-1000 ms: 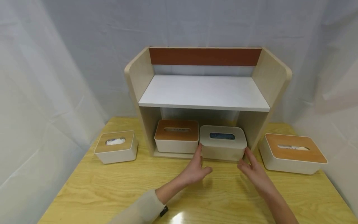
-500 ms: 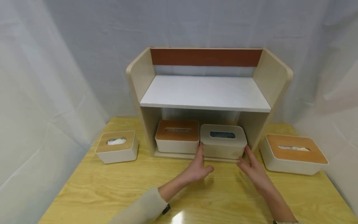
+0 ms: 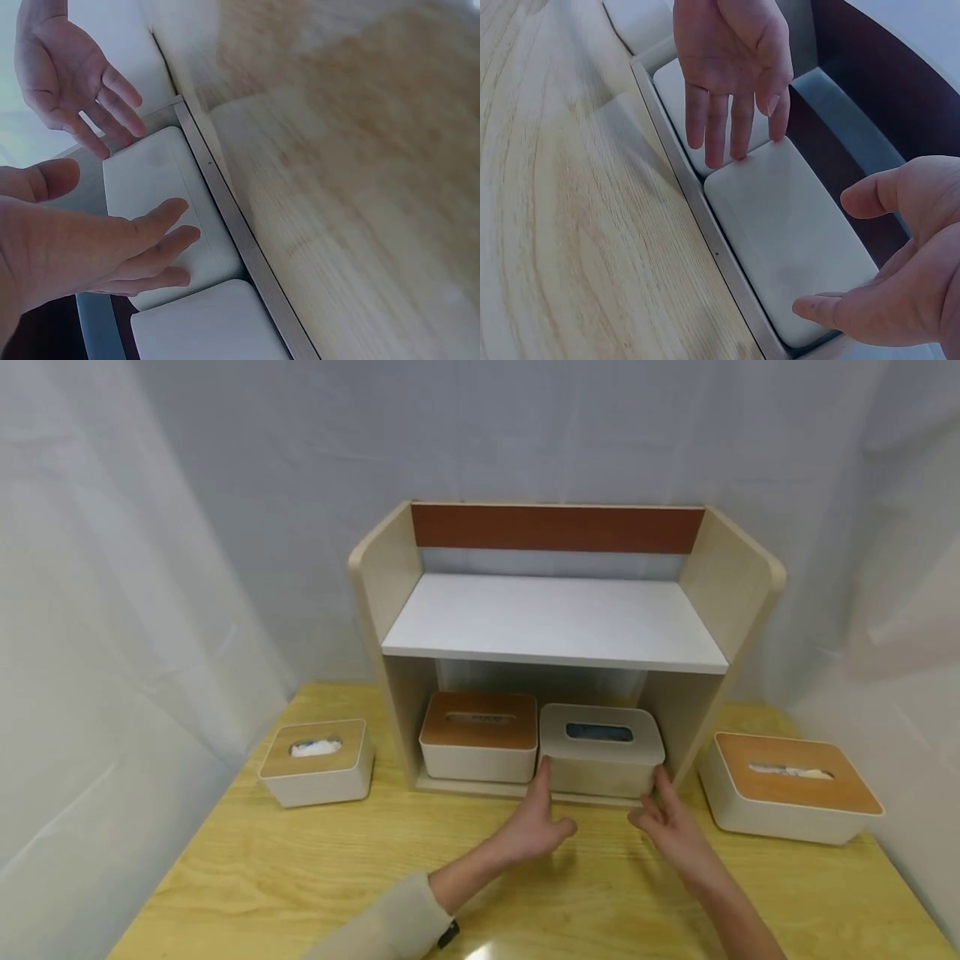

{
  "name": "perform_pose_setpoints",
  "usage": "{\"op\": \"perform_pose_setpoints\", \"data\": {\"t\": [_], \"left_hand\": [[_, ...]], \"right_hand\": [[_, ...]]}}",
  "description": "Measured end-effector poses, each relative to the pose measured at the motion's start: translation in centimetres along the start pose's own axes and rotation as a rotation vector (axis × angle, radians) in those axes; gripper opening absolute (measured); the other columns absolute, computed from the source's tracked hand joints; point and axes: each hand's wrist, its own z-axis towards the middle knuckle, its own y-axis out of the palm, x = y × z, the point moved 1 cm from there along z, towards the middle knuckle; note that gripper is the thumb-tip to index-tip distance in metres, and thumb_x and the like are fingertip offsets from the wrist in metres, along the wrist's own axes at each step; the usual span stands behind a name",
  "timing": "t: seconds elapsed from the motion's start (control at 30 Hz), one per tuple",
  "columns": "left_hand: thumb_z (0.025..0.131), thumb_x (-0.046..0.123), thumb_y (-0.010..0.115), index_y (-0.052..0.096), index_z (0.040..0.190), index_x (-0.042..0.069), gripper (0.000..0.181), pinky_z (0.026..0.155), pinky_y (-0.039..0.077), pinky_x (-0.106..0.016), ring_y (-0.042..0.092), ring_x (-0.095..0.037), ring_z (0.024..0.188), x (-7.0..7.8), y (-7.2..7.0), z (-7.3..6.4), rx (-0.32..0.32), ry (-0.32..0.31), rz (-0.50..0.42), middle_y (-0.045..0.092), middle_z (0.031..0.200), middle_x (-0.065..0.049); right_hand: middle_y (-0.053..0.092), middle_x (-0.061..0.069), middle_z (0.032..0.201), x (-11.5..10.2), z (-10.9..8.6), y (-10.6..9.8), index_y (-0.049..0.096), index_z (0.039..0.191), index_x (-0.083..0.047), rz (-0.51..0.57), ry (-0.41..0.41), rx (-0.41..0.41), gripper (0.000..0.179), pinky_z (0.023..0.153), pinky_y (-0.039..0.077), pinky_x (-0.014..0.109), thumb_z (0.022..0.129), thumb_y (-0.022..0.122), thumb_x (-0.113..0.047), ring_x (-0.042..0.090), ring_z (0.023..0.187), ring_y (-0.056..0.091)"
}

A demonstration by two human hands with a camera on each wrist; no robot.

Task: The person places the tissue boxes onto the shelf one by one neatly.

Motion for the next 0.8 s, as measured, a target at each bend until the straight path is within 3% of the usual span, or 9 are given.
{"op": "perform_pose_setpoints", "data": {"t": [0.2, 0.47, 0.67, 0.8], "left_hand": [[0.081, 0.007, 0.061, -0.007, 0.156, -0.003, 0.101, 0.12, 0.013, -0.052, 0.004, -0.037, 0.15, -0.18, -0.12, -0.03, -0.021, -0.011, -0.007, -0.004, 0.163, -0.026], [0.082, 0.007, 0.062, -0.006, 0.156, -0.005, 0.101, 0.121, 0.013, -0.05, 0.006, -0.036, 0.15, -0.09, -0.32, 0.17, -0.028, -0.004, 0.013, -0.002, 0.163, -0.027], [0.083, 0.007, 0.063, -0.006, 0.156, -0.004, 0.102, 0.121, 0.013, -0.049, 0.006, -0.036, 0.15, -0.21, -0.46, 0.46, -0.04, 0.002, 0.012, -0.003, 0.163, -0.025], [0.084, 0.007, 0.065, -0.007, 0.157, -0.002, 0.103, 0.12, 0.019, -0.047, 0.01, -0.037, 0.15, -0.54, -0.73, 0.51, -0.07, 0.011, -0.024, -0.007, 0.164, -0.022]], "right_hand": [[-0.022, 0.014, 0.162, 0.02, 0.0, 0.11, -0.019, 0.155, -0.008, 0.009, 0.02, -0.009, 0.091, 0.117, 0.015, 0.058, 0.101, 0.053, -0.015, 0.045, 0.149, 0.004], [-0.021, 0.011, 0.163, -0.03, 0.24, -0.03, -0.018, 0.156, -0.01, 0.0, 0.045, -0.01, 0.09, 0.118, 0.015, 0.058, 0.101, 0.053, -0.015, 0.042, 0.15, 0.005], [-0.018, 0.017, 0.163, -0.16, 0.4, -0.3, -0.016, 0.156, -0.007, -0.011, 0.01, -0.002, 0.089, 0.117, 0.015, 0.057, 0.101, 0.053, -0.015, 0.043, 0.149, 0.007], [-0.015, 0.021, 0.163, -0.18, 0.35, -0.61, -0.013, 0.156, -0.002, -0.017, -0.02, -0.004, 0.086, 0.116, 0.015, 0.057, 0.101, 0.052, -0.013, 0.045, 0.148, 0.008]]}}
